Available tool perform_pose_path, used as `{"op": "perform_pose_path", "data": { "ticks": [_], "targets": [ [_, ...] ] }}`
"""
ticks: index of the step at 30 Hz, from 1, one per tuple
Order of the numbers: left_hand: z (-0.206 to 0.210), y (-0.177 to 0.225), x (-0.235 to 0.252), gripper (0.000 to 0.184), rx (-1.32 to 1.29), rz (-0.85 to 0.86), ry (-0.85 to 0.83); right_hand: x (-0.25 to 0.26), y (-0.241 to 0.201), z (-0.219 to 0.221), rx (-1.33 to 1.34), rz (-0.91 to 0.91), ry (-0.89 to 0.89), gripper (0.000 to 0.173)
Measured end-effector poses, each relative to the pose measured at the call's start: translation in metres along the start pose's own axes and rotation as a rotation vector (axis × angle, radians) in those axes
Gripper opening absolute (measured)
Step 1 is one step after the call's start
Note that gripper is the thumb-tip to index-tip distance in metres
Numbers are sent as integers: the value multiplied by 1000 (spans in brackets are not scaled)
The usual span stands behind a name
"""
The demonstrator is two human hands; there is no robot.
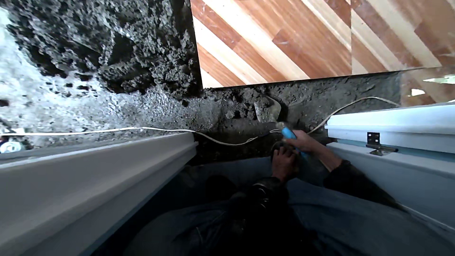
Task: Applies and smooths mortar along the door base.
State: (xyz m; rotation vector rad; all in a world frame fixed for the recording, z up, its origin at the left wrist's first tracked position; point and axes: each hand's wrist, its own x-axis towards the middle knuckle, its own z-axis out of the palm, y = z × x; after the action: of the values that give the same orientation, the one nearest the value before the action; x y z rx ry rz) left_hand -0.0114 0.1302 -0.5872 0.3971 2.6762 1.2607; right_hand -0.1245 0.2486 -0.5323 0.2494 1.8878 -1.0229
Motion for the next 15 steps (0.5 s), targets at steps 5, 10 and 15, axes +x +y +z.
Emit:
{"op": "perform_pose_path", "data": {
  "ticks": [5,10,15],
  "targets": [
    [-3,0,0,27,8,-25,-68,9,-15,-1,-42,-41,-43,29],
    [-3,-1,0,23,17,-4,-28,31,-24,14,-179,-112,-51,35],
    [-9,2,0,24,-9,-38,-62,38,-19,21,-119,-106,-66,33]
  ]
}}
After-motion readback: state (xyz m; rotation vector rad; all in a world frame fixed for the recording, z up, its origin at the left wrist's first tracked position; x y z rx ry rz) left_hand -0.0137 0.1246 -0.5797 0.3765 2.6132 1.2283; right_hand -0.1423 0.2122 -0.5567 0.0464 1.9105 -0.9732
